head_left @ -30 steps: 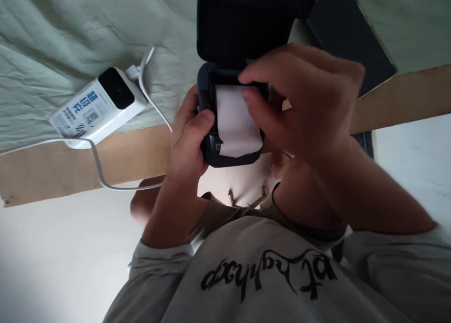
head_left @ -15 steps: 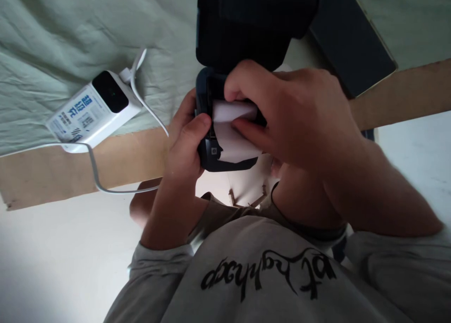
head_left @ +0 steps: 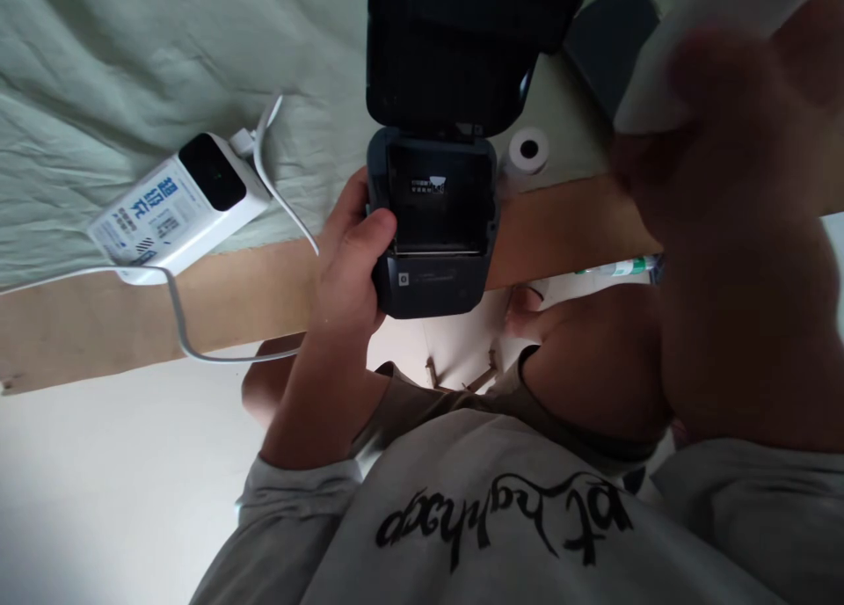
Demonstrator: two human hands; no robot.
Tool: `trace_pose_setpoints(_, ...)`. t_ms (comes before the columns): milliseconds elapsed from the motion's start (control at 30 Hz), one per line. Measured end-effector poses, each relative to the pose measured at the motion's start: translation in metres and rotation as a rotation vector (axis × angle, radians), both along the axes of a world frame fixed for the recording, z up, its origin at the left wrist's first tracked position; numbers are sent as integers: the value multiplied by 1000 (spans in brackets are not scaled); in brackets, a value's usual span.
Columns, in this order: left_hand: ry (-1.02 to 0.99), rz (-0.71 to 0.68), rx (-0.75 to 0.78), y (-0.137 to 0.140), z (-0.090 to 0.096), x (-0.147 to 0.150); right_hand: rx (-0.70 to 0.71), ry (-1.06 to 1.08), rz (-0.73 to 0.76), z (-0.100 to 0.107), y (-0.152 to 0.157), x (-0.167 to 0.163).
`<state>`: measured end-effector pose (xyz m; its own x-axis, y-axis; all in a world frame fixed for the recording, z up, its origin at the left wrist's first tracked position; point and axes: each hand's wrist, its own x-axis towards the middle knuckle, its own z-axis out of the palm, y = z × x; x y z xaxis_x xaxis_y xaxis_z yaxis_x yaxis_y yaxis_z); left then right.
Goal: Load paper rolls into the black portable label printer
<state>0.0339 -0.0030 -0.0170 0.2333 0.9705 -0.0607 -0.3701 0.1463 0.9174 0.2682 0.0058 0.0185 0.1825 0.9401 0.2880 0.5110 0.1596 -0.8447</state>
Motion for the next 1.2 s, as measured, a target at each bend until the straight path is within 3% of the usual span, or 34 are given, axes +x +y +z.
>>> trace_pose_setpoints(100, -27, 15, 3, -1, 0, 2, 90, -12, -53, -13, -1, 4)
trace_pose_setpoints(200, -44, 28, 13, 0, -3, 3, 139, -405, -45, -17, -2, 8)
trace_pose_setpoints(267, -60, 16, 19, 1, -5, 3, 157, -537, -25, -18, 0, 10)
trace_pose_setpoints(467, -66, -8, 44, 0, -5, 0, 38, -644, 19, -18, 1, 11)
trace_pose_setpoints(600, -77, -35, 19, 1, -4, -2, 302, -557, 18, -7, -14, 1)
trace_pose_setpoints(667, -87, -42, 18, 1, -4, -2, 362, -544, 36, -4, -21, -8)
trace_pose_setpoints(900, -59, 13, 5, 1, -4, 1, 118, -685, 166, -17, -24, -28)
trace_pose_setpoints(1100, -86, -10, 31, 2, -5, 0, 105, -593, 289, -23, -24, -24)
trace_pose_setpoints(1200, -94, -17, 42, 2, -5, -1, 122, -607, 276, -27, -24, -25)
